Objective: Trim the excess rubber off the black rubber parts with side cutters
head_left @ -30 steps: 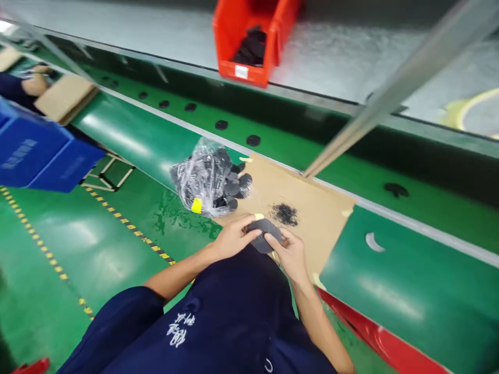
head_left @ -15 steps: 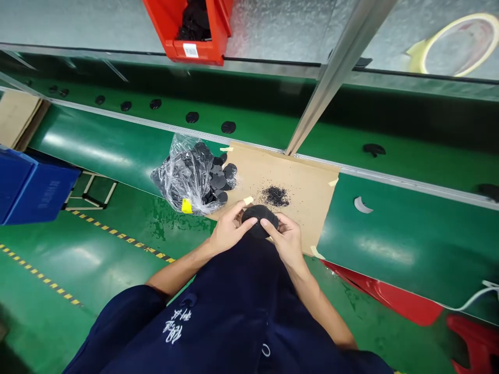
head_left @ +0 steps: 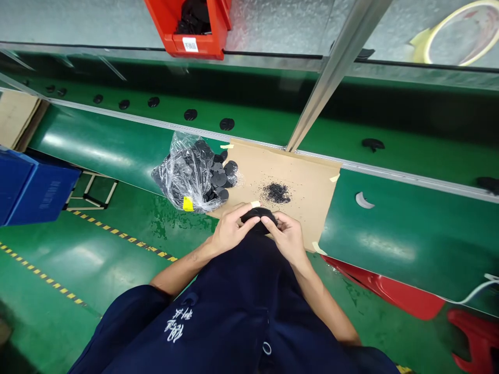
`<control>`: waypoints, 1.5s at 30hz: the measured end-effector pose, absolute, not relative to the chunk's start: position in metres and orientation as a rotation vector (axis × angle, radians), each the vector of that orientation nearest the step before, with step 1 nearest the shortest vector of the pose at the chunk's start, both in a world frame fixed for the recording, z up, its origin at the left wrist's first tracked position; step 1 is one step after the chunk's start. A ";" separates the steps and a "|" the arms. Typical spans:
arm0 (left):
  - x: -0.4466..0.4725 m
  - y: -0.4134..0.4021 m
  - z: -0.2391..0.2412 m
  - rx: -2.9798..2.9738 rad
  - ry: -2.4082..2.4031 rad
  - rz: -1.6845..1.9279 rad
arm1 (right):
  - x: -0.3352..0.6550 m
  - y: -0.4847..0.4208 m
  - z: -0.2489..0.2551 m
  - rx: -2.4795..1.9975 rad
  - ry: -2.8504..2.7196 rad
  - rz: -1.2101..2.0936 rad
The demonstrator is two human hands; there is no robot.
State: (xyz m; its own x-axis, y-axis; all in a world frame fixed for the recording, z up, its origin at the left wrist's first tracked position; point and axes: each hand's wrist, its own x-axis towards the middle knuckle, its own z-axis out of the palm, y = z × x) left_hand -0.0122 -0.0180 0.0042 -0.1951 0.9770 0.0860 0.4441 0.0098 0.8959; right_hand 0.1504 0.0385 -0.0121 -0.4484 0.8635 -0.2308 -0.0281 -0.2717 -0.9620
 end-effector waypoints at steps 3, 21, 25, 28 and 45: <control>-0.012 -0.019 0.004 1.372 1.707 1.159 | 0.152 0.035 -0.013 -1.073 -1.378 1.685; -0.018 -0.016 0.024 1.944 1.241 1.383 | 0.164 0.025 -0.006 -0.637 -1.812 1.005; -0.015 -0.018 0.025 2.008 1.248 1.499 | 0.165 0.023 -0.007 -0.629 -1.793 1.025; -0.017 -0.019 0.027 2.053 1.224 1.449 | 0.167 0.022 -0.007 -0.604 -1.806 1.042; -0.012 -0.023 0.024 2.070 1.274 1.496 | 0.167 0.016 -0.009 -0.611 -1.750 1.096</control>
